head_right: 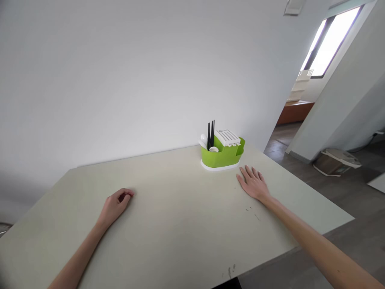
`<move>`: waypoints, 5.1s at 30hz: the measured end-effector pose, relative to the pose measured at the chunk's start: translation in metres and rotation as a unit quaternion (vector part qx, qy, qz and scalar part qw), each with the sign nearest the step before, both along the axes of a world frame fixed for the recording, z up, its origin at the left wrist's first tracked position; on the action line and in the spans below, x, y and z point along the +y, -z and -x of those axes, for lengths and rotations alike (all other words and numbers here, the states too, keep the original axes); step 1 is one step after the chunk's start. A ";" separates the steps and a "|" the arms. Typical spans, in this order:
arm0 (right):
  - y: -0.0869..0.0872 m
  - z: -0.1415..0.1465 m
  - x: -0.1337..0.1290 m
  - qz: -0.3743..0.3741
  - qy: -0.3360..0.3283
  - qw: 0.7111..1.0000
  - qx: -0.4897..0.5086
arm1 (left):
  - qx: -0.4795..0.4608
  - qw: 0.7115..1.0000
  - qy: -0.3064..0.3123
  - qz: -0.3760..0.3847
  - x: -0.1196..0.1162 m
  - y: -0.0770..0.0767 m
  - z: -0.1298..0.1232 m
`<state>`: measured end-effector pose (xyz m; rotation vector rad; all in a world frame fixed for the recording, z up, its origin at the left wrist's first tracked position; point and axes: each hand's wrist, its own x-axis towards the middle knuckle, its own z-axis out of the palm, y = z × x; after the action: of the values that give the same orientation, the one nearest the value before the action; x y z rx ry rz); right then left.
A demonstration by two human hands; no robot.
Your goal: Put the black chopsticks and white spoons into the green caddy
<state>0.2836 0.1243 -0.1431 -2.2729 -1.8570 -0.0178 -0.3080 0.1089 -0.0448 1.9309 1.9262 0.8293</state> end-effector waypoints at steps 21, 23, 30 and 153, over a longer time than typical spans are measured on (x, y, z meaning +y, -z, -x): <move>-0.010 -0.013 0.027 -0.018 -0.013 0.999 0.034 | 0.065 0.990 -0.123 -0.002 -0.005 -0.006 -0.015; -0.010 -0.013 0.026 -0.024 -0.016 0.999 0.040 | 0.068 0.989 -0.135 0.003 -0.005 -0.007 -0.018; -0.009 -0.016 0.022 -0.029 -0.026 0.998 0.054 | 0.039 0.983 -0.179 0.012 -0.015 -0.009 -0.028; -0.010 0.040 -0.074 -0.088 -0.108 0.987 0.086 | -0.015 0.998 0.039 -0.041 -0.152 -0.010 -0.126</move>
<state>0.2438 0.0499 -0.1335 -1.8873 -1.9167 0.0441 -0.1820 -0.0428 -0.0347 2.0138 1.8139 0.9241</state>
